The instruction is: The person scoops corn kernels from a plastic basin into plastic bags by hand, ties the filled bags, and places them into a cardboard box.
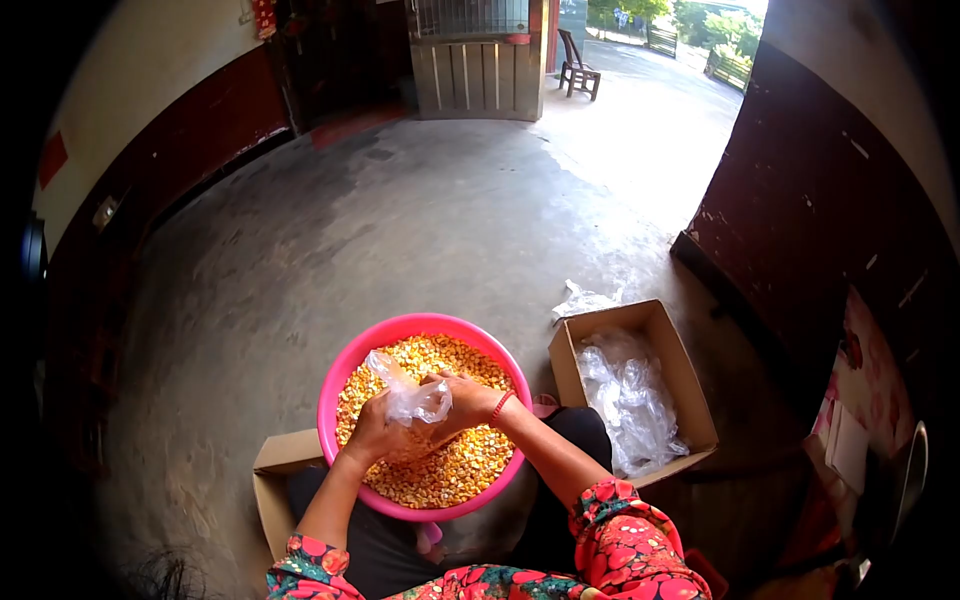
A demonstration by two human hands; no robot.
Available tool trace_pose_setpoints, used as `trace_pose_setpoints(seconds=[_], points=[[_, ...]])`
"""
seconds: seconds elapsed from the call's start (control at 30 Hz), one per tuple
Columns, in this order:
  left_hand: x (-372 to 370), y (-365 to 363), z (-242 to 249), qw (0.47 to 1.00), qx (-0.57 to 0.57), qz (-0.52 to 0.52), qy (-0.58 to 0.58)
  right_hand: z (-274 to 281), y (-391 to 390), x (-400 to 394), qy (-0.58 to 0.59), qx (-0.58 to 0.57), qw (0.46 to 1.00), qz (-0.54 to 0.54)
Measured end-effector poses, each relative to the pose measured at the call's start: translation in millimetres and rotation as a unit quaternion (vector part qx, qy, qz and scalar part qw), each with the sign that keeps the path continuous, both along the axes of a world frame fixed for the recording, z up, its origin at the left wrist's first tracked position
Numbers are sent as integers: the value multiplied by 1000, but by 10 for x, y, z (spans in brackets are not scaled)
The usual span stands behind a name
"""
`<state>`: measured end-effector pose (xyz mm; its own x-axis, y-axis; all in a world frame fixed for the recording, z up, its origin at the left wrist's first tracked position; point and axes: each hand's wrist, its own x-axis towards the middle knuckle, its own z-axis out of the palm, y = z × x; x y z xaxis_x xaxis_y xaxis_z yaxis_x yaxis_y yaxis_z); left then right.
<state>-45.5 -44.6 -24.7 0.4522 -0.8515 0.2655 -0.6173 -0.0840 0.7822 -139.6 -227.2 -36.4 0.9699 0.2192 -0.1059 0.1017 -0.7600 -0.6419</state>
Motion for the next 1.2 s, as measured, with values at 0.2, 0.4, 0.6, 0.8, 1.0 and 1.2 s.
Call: trace_pose_setpoints(seconds=[0.2, 0.4, 0.6, 0.8, 1.0, 1.2], points=[[-9, -4, 134, 987, -24, 18, -157, 81, 232, 57, 26, -43, 998, 37], [18, -52, 111, 981, -50, 16, -187, -405, 522, 163, -173, -1, 985, 1], [-100, -47, 296, 980, -41, -51, -186, -881, 660, 292, -204, 3, 979, 17], [88, -45, 221, 990, -76, -71, -97, -354, 562, 112, -191, 212, 958, -36], [-2, 18, 410, 989, 110, -55, 87, -24, 411, 81, -178, 311, 933, -27], [68, 84, 137, 894, 87, -124, 421, 314, 556, -5, -311, 43, 949, 39]])
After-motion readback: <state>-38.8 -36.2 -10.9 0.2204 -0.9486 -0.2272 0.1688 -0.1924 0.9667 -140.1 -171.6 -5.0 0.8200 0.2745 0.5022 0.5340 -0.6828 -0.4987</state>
